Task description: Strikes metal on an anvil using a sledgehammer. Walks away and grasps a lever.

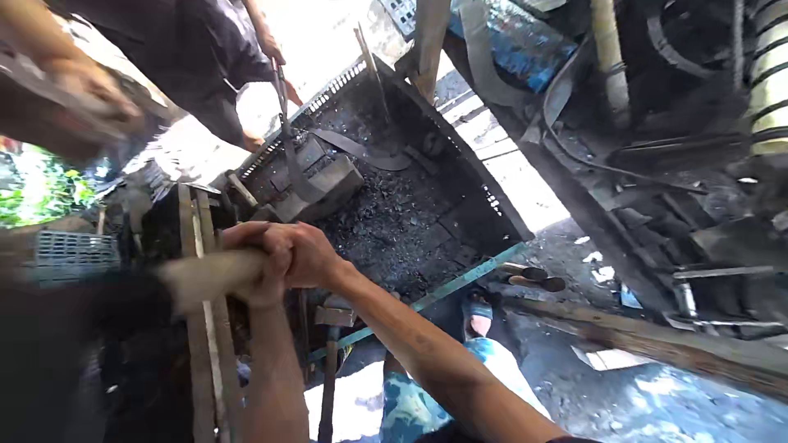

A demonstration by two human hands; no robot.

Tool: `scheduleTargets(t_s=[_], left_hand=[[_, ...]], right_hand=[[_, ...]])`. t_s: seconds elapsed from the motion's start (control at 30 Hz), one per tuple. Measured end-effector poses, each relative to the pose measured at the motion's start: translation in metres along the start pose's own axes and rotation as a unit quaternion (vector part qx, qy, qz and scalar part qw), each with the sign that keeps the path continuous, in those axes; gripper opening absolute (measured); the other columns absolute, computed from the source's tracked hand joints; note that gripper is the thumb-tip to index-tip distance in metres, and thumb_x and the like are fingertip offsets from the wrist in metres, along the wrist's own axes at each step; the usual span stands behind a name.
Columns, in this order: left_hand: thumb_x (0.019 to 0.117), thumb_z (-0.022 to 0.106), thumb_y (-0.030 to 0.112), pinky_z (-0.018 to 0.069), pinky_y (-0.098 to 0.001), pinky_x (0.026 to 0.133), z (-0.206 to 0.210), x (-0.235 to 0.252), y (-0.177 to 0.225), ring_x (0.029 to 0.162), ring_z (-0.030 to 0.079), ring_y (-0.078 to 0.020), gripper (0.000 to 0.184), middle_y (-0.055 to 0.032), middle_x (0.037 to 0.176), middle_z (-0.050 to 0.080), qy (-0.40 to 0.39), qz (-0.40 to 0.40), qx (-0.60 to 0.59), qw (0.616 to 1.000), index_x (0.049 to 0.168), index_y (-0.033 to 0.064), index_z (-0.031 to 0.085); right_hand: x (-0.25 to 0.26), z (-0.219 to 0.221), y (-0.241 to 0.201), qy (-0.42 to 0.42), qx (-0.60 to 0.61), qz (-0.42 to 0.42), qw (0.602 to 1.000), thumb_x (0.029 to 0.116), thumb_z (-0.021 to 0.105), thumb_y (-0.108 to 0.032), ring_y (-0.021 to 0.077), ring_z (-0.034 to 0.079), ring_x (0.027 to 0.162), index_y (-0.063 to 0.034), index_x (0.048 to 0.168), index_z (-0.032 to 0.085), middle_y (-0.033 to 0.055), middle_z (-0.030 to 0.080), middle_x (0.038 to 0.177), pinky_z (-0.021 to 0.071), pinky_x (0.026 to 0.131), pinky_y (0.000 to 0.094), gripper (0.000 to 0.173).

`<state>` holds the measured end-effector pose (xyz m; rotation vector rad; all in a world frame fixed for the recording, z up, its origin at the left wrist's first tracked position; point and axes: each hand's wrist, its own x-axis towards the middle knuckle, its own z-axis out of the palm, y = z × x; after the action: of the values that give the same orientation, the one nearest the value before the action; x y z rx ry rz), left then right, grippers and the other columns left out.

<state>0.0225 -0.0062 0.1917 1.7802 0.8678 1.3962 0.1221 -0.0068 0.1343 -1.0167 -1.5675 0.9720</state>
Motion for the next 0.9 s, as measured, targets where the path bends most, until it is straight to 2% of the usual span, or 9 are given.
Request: scheduleTargets(t_s=[0.1,0.17,0.33,0.5,0.63,0.7,0.77,0.83,0.9], left_hand=[[0.0913,0.074,0.022,0.0599,-0.0344,0.063,0.034,-0.096,-0.147,0.066,0.066,-0.0128,0.027,-0.0005,0.08,0.069,0.096,-0.309,0.031,0.946,0.111,0.0052,0.067],[0.0959,0.071,0.023,0.0599,-0.0413,0.06,0.042,-0.122,-0.169,0.057,0.064,-0.0199,0.024,-0.0072,0.068,0.065,0.125,-0.42,0.033,0.898,0.109,0.003,0.068],[0.0918,0.074,0.026,0.0575,-0.0398,0.065,0.005,-0.077,0.004,0.062,0.062,-0.0196,0.04,-0.0074,0.074,0.064,0.063,-0.17,-0.169,0.969,0.122,0.0026,0.063],[0.0869,0.079,0.041,0.0599,-0.0355,0.068,-0.009,0.007,0.117,0.066,0.066,-0.0166,0.047,-0.0017,0.079,0.069,-0.056,0.026,-0.074,0.995,0.122,0.0118,0.067],[0.0849,0.082,0.042,0.0578,-0.0303,0.066,0.001,0.031,0.023,0.066,0.063,-0.0107,0.043,0.0032,0.08,0.067,-0.043,0.02,-0.064,0.997,0.116,0.0165,0.067],[0.0877,0.08,0.039,0.0581,-0.0255,0.069,0.016,-0.04,-0.086,0.075,0.065,-0.0065,0.04,0.0044,0.094,0.07,0.032,-0.15,-0.064,0.986,0.118,0.0181,0.066],[0.0941,0.07,0.029,0.0577,-0.0329,0.057,0.035,-0.11,-0.165,0.059,0.063,-0.0119,0.024,0.0004,0.074,0.066,0.114,-0.335,-0.06,0.933,0.107,0.0083,0.067],[0.0954,0.065,0.02,0.0582,-0.0391,0.058,0.04,-0.128,-0.17,0.053,0.061,-0.0182,0.021,-0.0053,0.063,0.061,0.139,-0.377,-0.094,0.911,0.108,0.0031,0.065],[0.0919,0.069,0.016,0.0574,-0.0388,0.059,0.034,-0.106,-0.099,0.055,0.06,-0.0181,0.024,-0.0053,0.066,0.06,0.134,-0.271,-0.142,0.943,0.112,0.0048,0.062]], right_hand=[[-0.082,0.035,0.131,-0.09,0.052,0.325,0.94,0.0784,0.079,-0.038,0.0239,0.071,0.084,-0.0167,0.105,0.072,0.006,0.072,0.09,0.0585,0.074,0.0559,0.035],[-0.105,0.036,0.145,-0.138,0.026,0.406,0.903,0.0763,0.076,-0.041,0.0296,0.071,0.084,-0.015,0.104,0.071,0.0098,0.072,0.09,0.0569,0.072,0.0599,0.038],[-0.086,0.007,-0.001,-0.113,-0.025,0.169,0.979,0.0676,0.08,-0.047,0.0261,0.072,0.086,-0.0168,0.105,0.069,0.005,0.074,0.091,0.0575,0.07,0.0585,0.049],[-0.01,-0.015,-0.092,-0.007,0.016,-0.092,0.996,0.0661,0.086,-0.039,0.0234,0.07,0.082,-0.0084,0.09,0.069,0.0058,0.071,0.084,0.057,0.072,0.0484,0.042],[0.024,-0.011,-0.015,0.016,-0.022,-0.059,0.998,0.0622,0.089,-0.031,0.0217,0.071,0.086,-0.0109,0.106,0.073,0.0045,0.074,0.092,0.0579,0.073,0.0487,0.05],[-0.033,0.015,0.079,-0.055,-0.005,0.164,0.985,0.0752,0.084,-0.038,0.0215,0.071,0.086,-0.0186,0.11,0.071,0.0029,0.074,0.093,0.06,0.072,0.0534,0.042],[-0.094,0.035,0.14,-0.12,0.03,0.369,0.921,0.077,0.077,-0.043,0.0291,0.07,0.084,-0.0157,0.101,0.07,0.0093,0.071,0.089,0.0561,0.072,0.0604,0.036],[-0.108,0.026,0.139,-0.157,-0.011,0.397,0.904,0.0738,0.075,-0.049,0.0308,0.071,0.088,-0.0162,0.103,0.069,0.0101,0.072,0.092,0.0564,0.072,0.0619,0.044],[-0.097,0.007,0.086,-0.156,-0.049,0.278,0.947,0.0709,0.078,-0.05,0.0287,0.072,0.089,-0.0195,0.11,0.07,0.0071,0.074,0.094,0.0569,0.072,0.0602,0.05]])
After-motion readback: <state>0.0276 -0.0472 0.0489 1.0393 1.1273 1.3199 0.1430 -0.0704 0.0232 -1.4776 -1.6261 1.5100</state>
